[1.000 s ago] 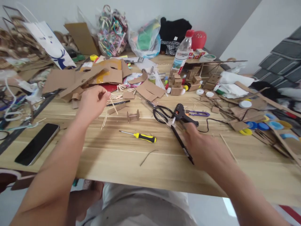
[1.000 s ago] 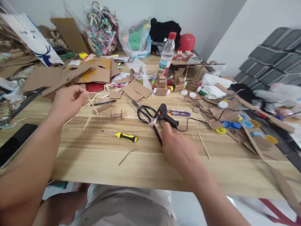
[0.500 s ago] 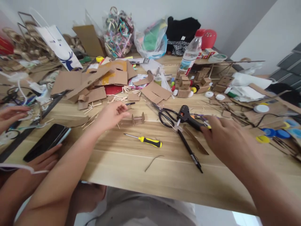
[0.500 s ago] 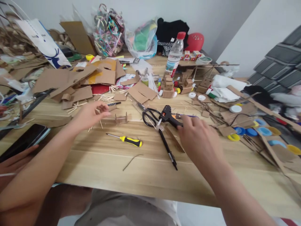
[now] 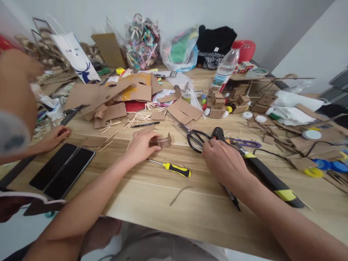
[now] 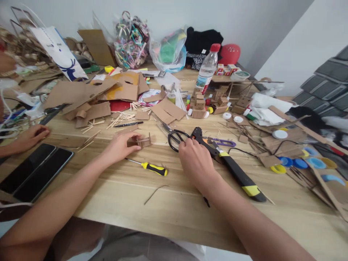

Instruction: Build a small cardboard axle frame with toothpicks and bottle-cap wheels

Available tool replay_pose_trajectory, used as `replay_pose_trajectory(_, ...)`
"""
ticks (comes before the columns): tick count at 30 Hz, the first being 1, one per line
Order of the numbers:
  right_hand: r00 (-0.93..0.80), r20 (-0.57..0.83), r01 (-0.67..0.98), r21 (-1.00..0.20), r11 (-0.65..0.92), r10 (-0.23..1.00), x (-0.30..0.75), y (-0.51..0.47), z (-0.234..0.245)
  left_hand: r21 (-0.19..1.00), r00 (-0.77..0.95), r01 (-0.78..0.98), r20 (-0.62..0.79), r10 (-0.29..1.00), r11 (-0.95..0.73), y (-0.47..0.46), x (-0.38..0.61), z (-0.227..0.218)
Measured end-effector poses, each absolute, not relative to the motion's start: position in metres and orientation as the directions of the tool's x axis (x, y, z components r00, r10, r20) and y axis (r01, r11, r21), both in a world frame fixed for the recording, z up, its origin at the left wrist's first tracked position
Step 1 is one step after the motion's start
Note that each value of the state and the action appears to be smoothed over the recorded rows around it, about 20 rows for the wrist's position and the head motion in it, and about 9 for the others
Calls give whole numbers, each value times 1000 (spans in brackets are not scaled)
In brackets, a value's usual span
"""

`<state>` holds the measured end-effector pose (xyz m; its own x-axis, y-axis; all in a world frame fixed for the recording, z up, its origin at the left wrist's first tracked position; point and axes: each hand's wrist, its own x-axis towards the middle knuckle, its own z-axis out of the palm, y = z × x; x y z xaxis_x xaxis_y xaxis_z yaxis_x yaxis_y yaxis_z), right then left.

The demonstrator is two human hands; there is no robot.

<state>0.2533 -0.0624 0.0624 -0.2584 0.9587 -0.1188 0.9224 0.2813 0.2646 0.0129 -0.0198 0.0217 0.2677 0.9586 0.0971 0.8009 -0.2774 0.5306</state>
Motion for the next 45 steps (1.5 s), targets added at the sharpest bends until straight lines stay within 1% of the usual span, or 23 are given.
replay_pose_trajectory(2,-266,-83,926,253,279,960,257,-63,59,576,276,763,121,954,-294,-18,12,18)
replay_pose_trajectory(4,-282,-11,933,228,277,959,263,-65,55,656,287,692,131,949,-300,-18,10,15)
replay_pose_trajectory(6,-293,79,944,183,275,953,271,-67,52,756,300,586,132,945,-292,-18,8,12)
replay_pose_trajectory(9,-305,256,952,94,290,917,285,-71,51,877,314,410,124,941,-252,-18,6,8)
replay_pose_trajectory(12,-315,463,935,2,355,829,293,-77,54,936,325,282,114,939,-211,-18,7,7)
replay_pose_trajectory(13,-314,512,924,-29,382,799,293,-79,55,943,331,260,114,937,-206,-19,9,8)
replay_pose_trajectory(15,-318,560,894,-90,438,765,291,-83,58,947,348,245,113,931,-206,-21,12,10)
replay_pose_trajectory(18,-342,548,854,-157,495,763,286,-88,60,949,371,238,109,922,-208,-24,17,13)
replay_pose_trajectory(22,-321,520,857,-197,477,791,283,-91,60,951,377,236,102,921,-202,-27,19,14)
replay_pose_trajectory(25,-324,523,847,-211,488,788,283,-91,59,952,371,241,90,924,-190,-28,18,14)
replay_pose_trajectory(30,-331,523,847,-203,492,785,282,-93,60,948,369,254,87,925,-190,-29,19,15)
replay_pose_trajectory(36,-354,566,846,-144,512,744,281,-95,61,945,361,247,114,926,-213,-31,19,16)
replay_pose_trajectory(40,-346,553,844,-171,509,758,280,-95,63,934,346,274,128,929,-230,-32,18,18)
replay_pose_trajectory(45,-361,573,820,-180,543,736,281,-95,64,937,351,236,166,922,-258,-32,18,16)
